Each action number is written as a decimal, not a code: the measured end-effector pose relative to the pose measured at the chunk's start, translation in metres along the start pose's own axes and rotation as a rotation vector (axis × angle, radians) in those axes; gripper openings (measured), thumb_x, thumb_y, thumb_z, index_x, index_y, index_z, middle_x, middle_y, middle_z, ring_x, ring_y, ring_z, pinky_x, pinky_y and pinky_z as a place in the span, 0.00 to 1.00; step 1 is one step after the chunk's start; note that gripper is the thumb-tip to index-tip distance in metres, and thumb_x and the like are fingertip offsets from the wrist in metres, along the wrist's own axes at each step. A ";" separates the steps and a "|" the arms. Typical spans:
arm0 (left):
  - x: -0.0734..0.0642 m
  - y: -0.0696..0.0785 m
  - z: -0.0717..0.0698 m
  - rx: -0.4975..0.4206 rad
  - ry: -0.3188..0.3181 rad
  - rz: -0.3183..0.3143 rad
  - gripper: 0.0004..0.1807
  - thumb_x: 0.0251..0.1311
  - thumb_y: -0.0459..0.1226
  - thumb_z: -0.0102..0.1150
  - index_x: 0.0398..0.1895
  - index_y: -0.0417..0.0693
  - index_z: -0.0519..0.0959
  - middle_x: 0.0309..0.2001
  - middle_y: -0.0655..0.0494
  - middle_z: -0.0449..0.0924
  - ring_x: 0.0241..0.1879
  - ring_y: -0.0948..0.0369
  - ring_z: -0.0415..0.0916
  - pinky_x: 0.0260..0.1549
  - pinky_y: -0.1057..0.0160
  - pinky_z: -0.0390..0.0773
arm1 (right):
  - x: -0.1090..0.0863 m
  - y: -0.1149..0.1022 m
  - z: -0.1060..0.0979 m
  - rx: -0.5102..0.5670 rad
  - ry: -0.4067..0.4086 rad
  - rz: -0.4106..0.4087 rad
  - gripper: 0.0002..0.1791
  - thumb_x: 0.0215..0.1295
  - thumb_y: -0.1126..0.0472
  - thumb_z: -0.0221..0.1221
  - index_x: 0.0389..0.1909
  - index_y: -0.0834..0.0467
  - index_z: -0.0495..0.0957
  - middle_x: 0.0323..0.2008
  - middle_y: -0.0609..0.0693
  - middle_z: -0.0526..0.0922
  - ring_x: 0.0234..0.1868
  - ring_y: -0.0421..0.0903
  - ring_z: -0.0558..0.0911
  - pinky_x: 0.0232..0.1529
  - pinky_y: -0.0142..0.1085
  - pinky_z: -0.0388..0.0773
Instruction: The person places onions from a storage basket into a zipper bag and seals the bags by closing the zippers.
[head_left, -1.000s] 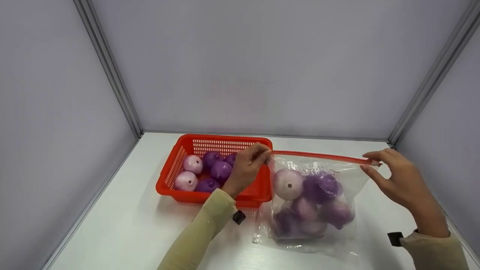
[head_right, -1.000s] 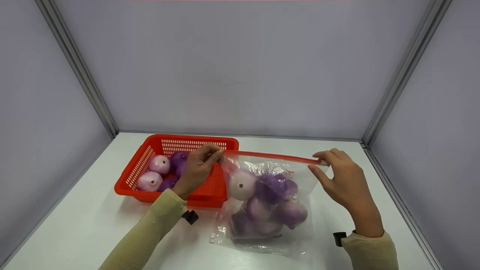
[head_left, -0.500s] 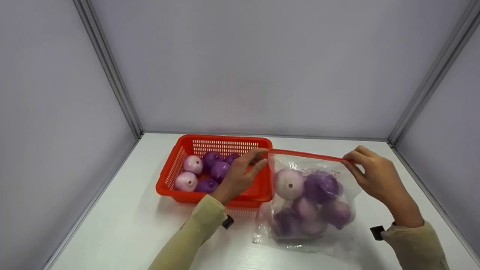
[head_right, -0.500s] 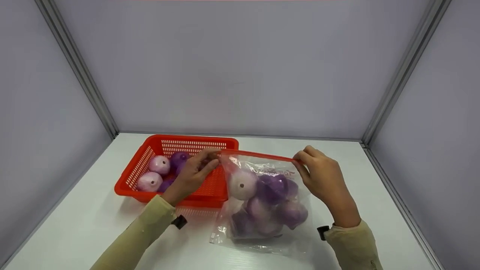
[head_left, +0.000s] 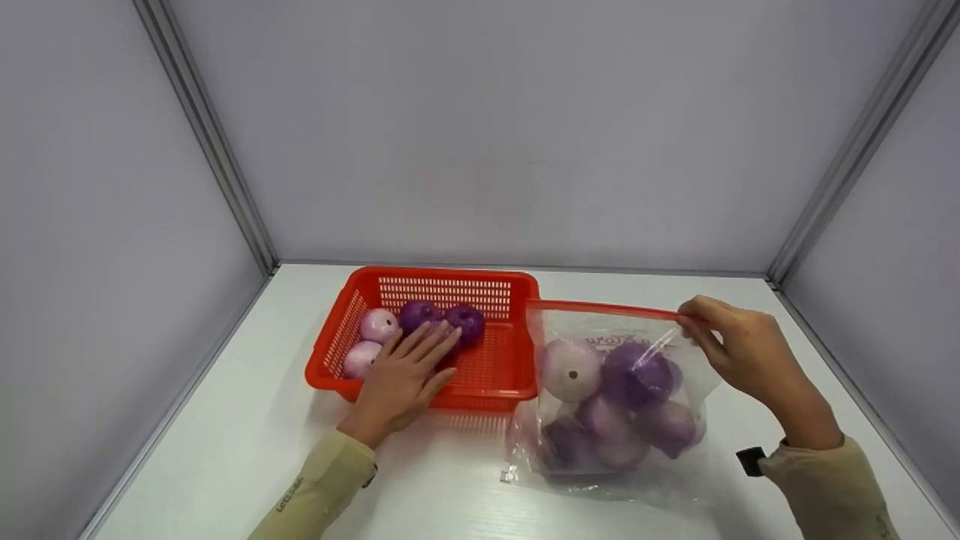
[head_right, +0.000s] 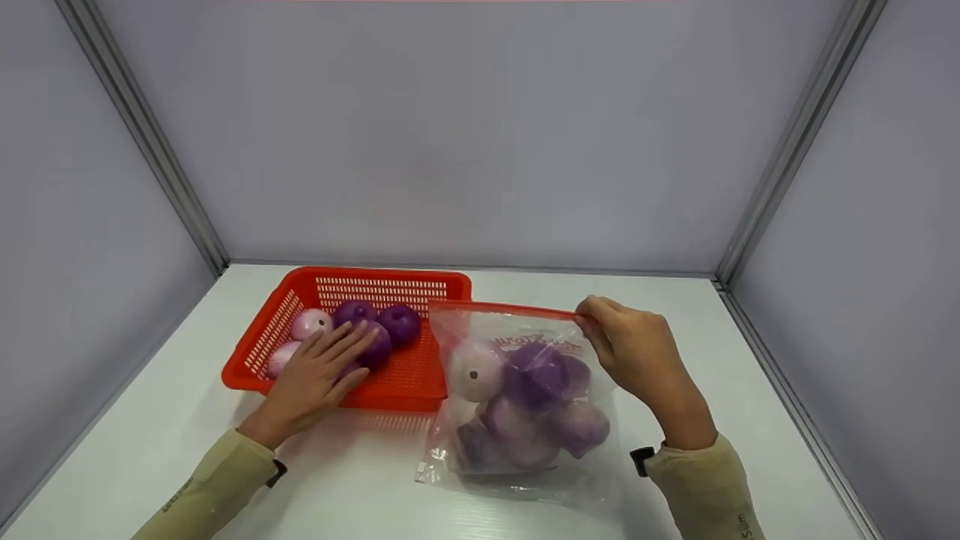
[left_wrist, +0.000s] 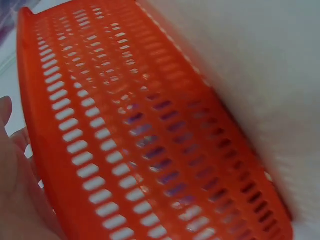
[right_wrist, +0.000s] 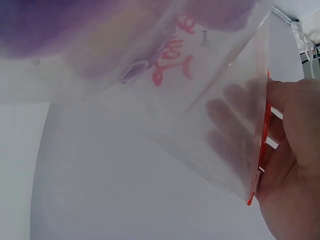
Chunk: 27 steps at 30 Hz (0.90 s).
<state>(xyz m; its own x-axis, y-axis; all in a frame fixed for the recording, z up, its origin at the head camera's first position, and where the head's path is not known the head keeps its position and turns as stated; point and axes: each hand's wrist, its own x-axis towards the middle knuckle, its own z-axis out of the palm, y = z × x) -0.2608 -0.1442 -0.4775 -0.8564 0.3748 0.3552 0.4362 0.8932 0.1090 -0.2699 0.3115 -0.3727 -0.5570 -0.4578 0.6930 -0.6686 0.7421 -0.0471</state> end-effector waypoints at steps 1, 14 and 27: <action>-0.003 -0.003 0.001 0.001 0.004 -0.007 0.34 0.76 0.58 0.46 0.82 0.65 0.58 0.81 0.60 0.58 0.81 0.52 0.53 0.80 0.42 0.49 | 0.000 0.000 0.000 0.002 -0.004 0.004 0.12 0.60 0.72 0.70 0.38 0.55 0.81 0.30 0.45 0.87 0.25 0.42 0.84 0.25 0.42 0.78; -0.010 -0.007 0.002 0.014 -0.050 -0.053 0.34 0.76 0.60 0.43 0.82 0.66 0.57 0.82 0.60 0.56 0.82 0.52 0.52 0.80 0.41 0.48 | 0.005 -0.006 -0.010 0.093 -0.066 0.065 0.08 0.69 0.72 0.62 0.40 0.56 0.79 0.26 0.43 0.85 0.25 0.42 0.84 0.25 0.35 0.73; -0.011 -0.006 0.004 0.002 -0.043 -0.062 0.33 0.76 0.59 0.44 0.82 0.67 0.58 0.81 0.60 0.57 0.81 0.51 0.54 0.79 0.38 0.51 | -0.007 0.039 -0.035 0.225 0.075 0.385 0.11 0.82 0.62 0.48 0.45 0.68 0.74 0.28 0.43 0.83 0.27 0.18 0.79 0.27 0.15 0.77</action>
<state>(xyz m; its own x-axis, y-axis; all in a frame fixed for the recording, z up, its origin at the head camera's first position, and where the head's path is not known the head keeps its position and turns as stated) -0.2553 -0.1525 -0.4855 -0.8927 0.3292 0.3077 0.3815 0.9155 0.1275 -0.2750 0.3612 -0.3548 -0.7541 -0.1267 0.6444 -0.5150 0.7229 -0.4607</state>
